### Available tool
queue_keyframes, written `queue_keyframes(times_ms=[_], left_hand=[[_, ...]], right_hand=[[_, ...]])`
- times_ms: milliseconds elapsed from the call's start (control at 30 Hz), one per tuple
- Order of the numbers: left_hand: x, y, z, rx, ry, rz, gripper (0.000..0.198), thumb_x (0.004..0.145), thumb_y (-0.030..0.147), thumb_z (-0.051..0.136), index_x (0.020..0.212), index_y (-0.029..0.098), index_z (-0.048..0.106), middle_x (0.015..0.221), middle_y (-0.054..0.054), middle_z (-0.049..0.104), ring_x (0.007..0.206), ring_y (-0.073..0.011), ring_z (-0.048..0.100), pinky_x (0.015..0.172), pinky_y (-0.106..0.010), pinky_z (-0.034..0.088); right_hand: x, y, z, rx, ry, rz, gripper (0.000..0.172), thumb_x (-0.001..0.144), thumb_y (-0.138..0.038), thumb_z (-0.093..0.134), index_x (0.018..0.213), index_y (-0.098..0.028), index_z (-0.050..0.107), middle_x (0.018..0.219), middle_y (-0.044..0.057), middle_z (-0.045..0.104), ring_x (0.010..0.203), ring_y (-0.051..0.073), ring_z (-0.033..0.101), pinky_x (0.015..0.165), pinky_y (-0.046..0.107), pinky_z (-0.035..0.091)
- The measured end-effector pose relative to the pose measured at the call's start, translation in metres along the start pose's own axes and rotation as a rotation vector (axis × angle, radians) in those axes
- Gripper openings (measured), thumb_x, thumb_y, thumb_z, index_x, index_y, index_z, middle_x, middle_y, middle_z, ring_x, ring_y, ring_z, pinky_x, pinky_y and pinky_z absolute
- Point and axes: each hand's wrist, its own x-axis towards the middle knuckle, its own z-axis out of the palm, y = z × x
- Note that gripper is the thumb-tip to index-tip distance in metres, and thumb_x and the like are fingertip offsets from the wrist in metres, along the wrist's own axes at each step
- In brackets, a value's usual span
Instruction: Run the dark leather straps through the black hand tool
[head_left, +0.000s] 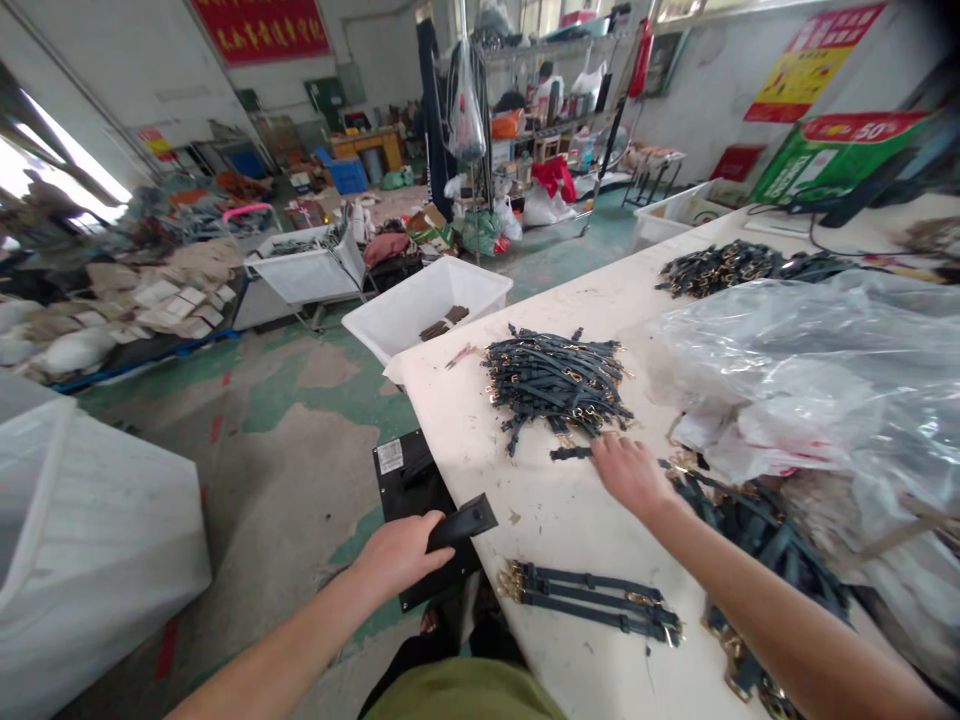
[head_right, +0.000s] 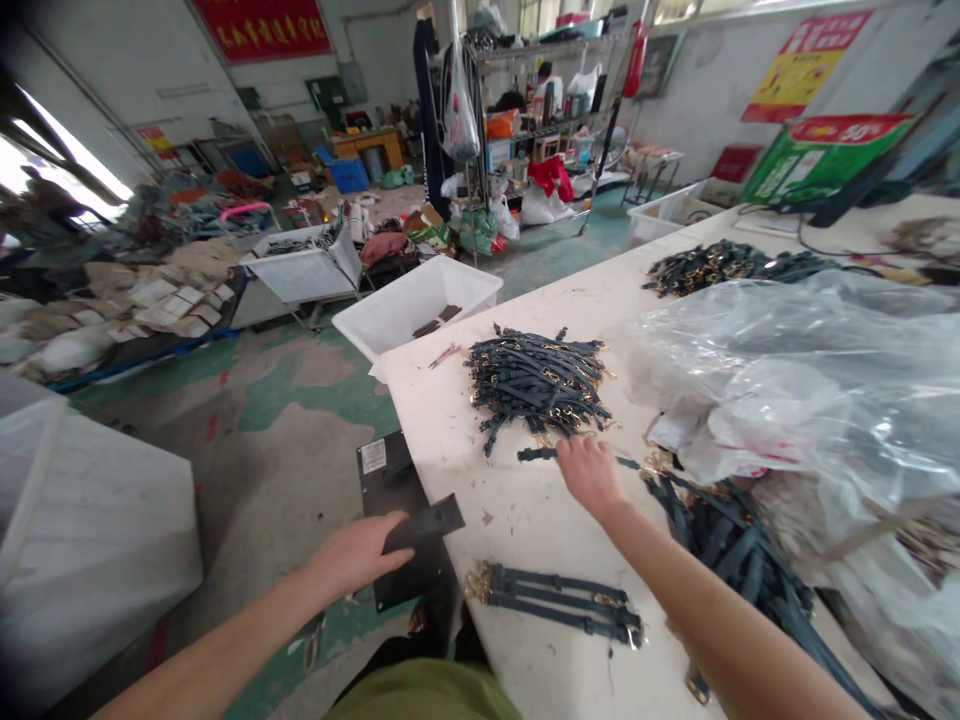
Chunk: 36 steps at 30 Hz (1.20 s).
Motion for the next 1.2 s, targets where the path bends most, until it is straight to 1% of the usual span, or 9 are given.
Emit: queue_keyframes(times_ms=[133, 167, 233, 300, 367, 533, 733, 1000, 1200], left_hand=[[-0.002, 0.004, 0.003, 0.056, -0.036, 0.012, 0.04, 0.072, 0.055, 0.039, 0.096, 0.025, 0.05, 0.091, -0.004, 0.062, 0.082, -0.0216, 0.058, 0.066, -0.028, 0.041], [-0.003, 0.004, 0.003, 0.066, -0.048, 0.011, 0.041, 0.072, 0.055, 0.038, 0.097, 0.025, 0.05, 0.091, -0.004, 0.062, 0.082, -0.0215, 0.058, 0.066, -0.028, 0.041], [-0.002, 0.005, 0.004, 0.085, -0.072, 0.004, 0.043, 0.071, 0.057, 0.038, 0.098, 0.024, 0.05, 0.089, -0.004, 0.062, 0.081, -0.0211, 0.058, 0.065, -0.027, 0.041], [0.001, 0.005, 0.006, 0.101, -0.083, 0.003, 0.045, 0.072, 0.057, 0.037, 0.101, 0.024, 0.049, 0.088, -0.005, 0.062, 0.081, -0.021, 0.058, 0.064, -0.027, 0.041], [0.007, 0.008, 0.008, 0.124, -0.074, 0.019, 0.047, 0.072, 0.058, 0.036, 0.102, 0.024, 0.049, 0.087, -0.006, 0.062, 0.079, -0.0213, 0.058, 0.062, -0.027, 0.041], [0.039, 0.029, 0.013, 0.204, -0.023, 0.09, 0.048, 0.074, 0.056, 0.034, 0.105, 0.024, 0.05, 0.084, -0.007, 0.063, 0.074, -0.0221, 0.059, 0.061, -0.029, 0.043], [0.082, 0.058, 0.012, 0.243, -0.022, 0.109, 0.045, 0.073, 0.056, 0.036, 0.098, 0.023, 0.054, 0.086, -0.006, 0.064, 0.078, -0.0214, 0.059, 0.065, -0.028, 0.044], [0.087, 0.066, 0.01, 0.323, -0.038, 0.13, 0.043, 0.072, 0.055, 0.038, 0.096, 0.023, 0.055, 0.083, -0.006, 0.064, 0.075, -0.0205, 0.06, 0.064, -0.028, 0.045], [0.087, 0.054, 0.01, 0.346, -0.031, 0.118, 0.046, 0.072, 0.057, 0.035, 0.096, 0.024, 0.055, 0.081, -0.005, 0.064, 0.073, -0.0203, 0.06, 0.061, -0.027, 0.045]], right_hand=[[-0.016, -0.077, 0.053, 0.131, -0.189, -0.061, 0.022, 0.082, -0.027, 0.037, 0.094, -0.014, 0.05, 0.089, 0.013, 0.052, 0.084, 0.023, 0.05, 0.07, 0.034, 0.032], [-0.02, -0.089, 0.062, 0.166, -0.207, -0.057, 0.024, 0.082, -0.03, 0.039, 0.096, -0.014, 0.049, 0.09, 0.013, 0.052, 0.084, 0.023, 0.05, 0.07, 0.034, 0.033], [-0.025, -0.1, 0.074, 0.234, -0.216, -0.05, 0.032, 0.08, -0.037, 0.041, 0.103, -0.016, 0.047, 0.095, 0.012, 0.051, 0.085, 0.022, 0.05, 0.071, 0.032, 0.034], [-0.028, -0.096, 0.079, 0.3, -0.212, -0.054, 0.039, 0.079, -0.041, 0.042, 0.111, -0.019, 0.043, 0.103, 0.011, 0.048, 0.086, 0.02, 0.05, 0.072, 0.029, 0.034], [-0.027, -0.086, 0.082, 0.37, -0.206, -0.056, 0.04, 0.08, -0.04, 0.042, 0.116, -0.021, 0.041, 0.107, 0.009, 0.047, 0.086, 0.017, 0.05, 0.074, 0.027, 0.034], [-0.019, -0.077, 0.095, 0.539, -0.209, 0.014, 0.026, 0.081, -0.03, 0.041, 0.101, -0.024, 0.055, 0.097, 0.004, 0.051, 0.083, 0.014, 0.05, 0.072, 0.023, 0.034], [-0.017, -0.081, 0.104, 0.572, -0.202, 0.083, 0.022, 0.079, -0.032, 0.043, 0.094, -0.026, 0.058, 0.093, 0.002, 0.051, 0.079, 0.013, 0.05, 0.065, 0.022, 0.033], [-0.015, -0.077, 0.102, 0.586, -0.206, 0.109, 0.02, 0.079, -0.032, 0.044, 0.092, -0.025, 0.058, 0.091, 0.002, 0.051, 0.078, 0.013, 0.05, 0.062, 0.022, 0.031], [-0.014, -0.077, 0.101, 0.616, -0.219, 0.108, 0.021, 0.079, -0.033, 0.043, 0.092, -0.026, 0.059, 0.092, 0.002, 0.051, 0.08, 0.013, 0.049, 0.063, 0.021, 0.03]])
